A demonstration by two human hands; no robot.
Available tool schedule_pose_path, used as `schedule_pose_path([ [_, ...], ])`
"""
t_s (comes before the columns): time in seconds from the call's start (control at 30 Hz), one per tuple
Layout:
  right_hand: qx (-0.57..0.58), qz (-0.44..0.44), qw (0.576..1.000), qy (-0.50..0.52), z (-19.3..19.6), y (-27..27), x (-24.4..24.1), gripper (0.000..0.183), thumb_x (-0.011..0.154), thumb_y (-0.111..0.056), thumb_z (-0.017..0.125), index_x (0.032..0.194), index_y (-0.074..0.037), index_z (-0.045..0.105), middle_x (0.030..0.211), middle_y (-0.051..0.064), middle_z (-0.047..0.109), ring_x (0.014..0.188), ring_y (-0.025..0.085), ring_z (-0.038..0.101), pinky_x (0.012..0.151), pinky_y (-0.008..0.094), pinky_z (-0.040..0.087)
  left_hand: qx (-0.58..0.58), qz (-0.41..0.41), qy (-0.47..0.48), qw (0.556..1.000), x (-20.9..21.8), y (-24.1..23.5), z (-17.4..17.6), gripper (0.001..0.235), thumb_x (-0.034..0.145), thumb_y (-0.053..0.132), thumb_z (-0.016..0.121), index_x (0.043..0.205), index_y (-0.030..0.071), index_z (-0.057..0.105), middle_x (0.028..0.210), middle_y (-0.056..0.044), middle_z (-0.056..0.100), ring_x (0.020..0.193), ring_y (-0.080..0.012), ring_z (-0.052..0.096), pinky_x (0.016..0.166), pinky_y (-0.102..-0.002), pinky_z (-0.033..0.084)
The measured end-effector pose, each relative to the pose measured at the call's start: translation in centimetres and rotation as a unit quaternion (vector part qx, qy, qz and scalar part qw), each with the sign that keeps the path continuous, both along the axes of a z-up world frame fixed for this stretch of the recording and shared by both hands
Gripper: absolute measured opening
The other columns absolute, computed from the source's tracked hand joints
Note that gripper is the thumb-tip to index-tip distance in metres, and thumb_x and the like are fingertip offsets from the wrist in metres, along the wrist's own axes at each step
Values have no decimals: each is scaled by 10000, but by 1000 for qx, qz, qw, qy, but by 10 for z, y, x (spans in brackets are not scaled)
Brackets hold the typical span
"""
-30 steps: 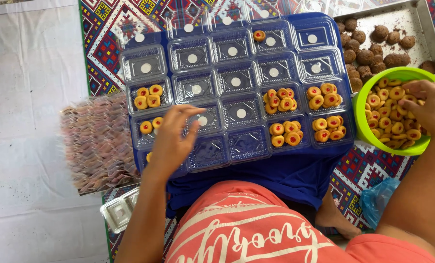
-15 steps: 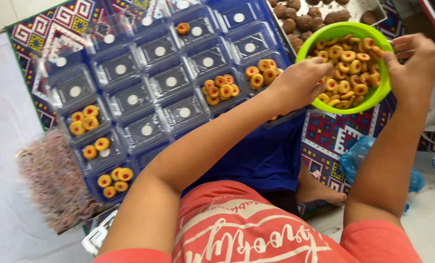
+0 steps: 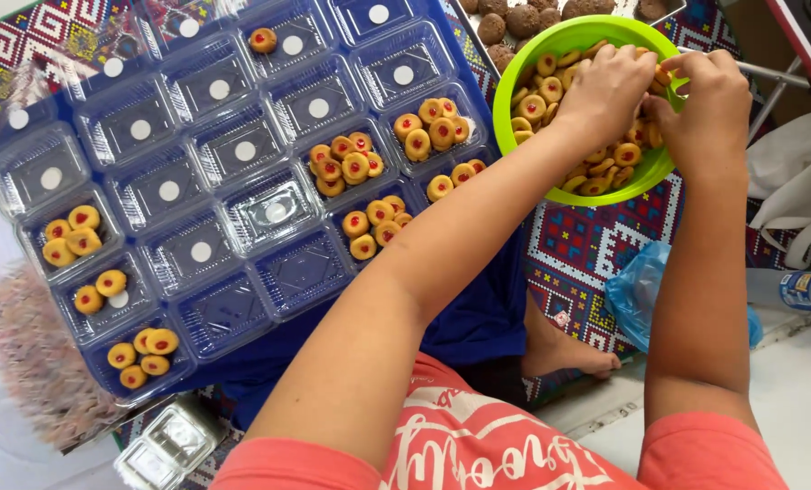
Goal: Packaging small ring-shaped pastries into a multi-compartment plastic tray
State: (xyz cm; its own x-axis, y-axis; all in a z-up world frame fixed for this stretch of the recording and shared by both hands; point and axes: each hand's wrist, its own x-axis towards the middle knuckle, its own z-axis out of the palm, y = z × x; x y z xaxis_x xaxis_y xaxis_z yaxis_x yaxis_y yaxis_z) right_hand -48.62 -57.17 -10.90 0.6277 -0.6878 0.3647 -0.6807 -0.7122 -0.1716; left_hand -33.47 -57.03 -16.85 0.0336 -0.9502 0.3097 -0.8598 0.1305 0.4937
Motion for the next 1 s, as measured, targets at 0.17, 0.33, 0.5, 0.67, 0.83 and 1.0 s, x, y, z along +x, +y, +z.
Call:
schedule_pose_path([
  [0.17,-23,-16,999,37,-5,-10,2,316,912,-81,901,1192,-47,759,1083,141,656,816,275,724,685,453,529,-15,32,27,999,6,8,11,179,853,177,664,1022,149,611,1051,-117,674,1066,-372,637,860,-575,557],
  [0.33,3,-61,994,85,-9,-28,7,373,814,-160,888,1158,-123,748,1072,101,687,888,322,673,649,478,531,-9,9,95,995,12,6,0,187,858,218,621,1027,140,608,1017,-148,654,1078,-404,622,799,-607,564],
  [0.5,-67,-69,987,131,-13,-34,7,341,839,-319,880,1134,-186,776,1033,51,730,847,286,706,612,436,555,-25,5,197,980,17,8,-2,178,854,217,626,1024,173,655,984,-135,695,987,-382,675,839,-521,540],
  [0.67,-128,-63,985,95,0,-14,-2,189,976,-318,807,1064,-155,767,996,32,741,794,243,714,609,382,564,31,43,317,947,18,13,15,226,893,260,566,973,102,705,986,-134,791,958,-338,744,824,-473,548],
  [0.83,-15,47,995,-91,59,64,34,224,973,54,763,1184,95,703,1093,233,688,798,281,694,672,358,587,210,-94,660,716,33,34,33,406,948,354,540,910,-37,642,657,-61,584,525,-116,518,473,-236,428],
  [1.0,85,95,975,-182,100,136,98,324,909,131,746,1212,76,644,1185,250,620,877,295,703,707,345,601,136,-191,701,674,111,127,77,373,925,330,665,1041,-16,741,906,-82,703,854,-117,680,838,-291,624],
])
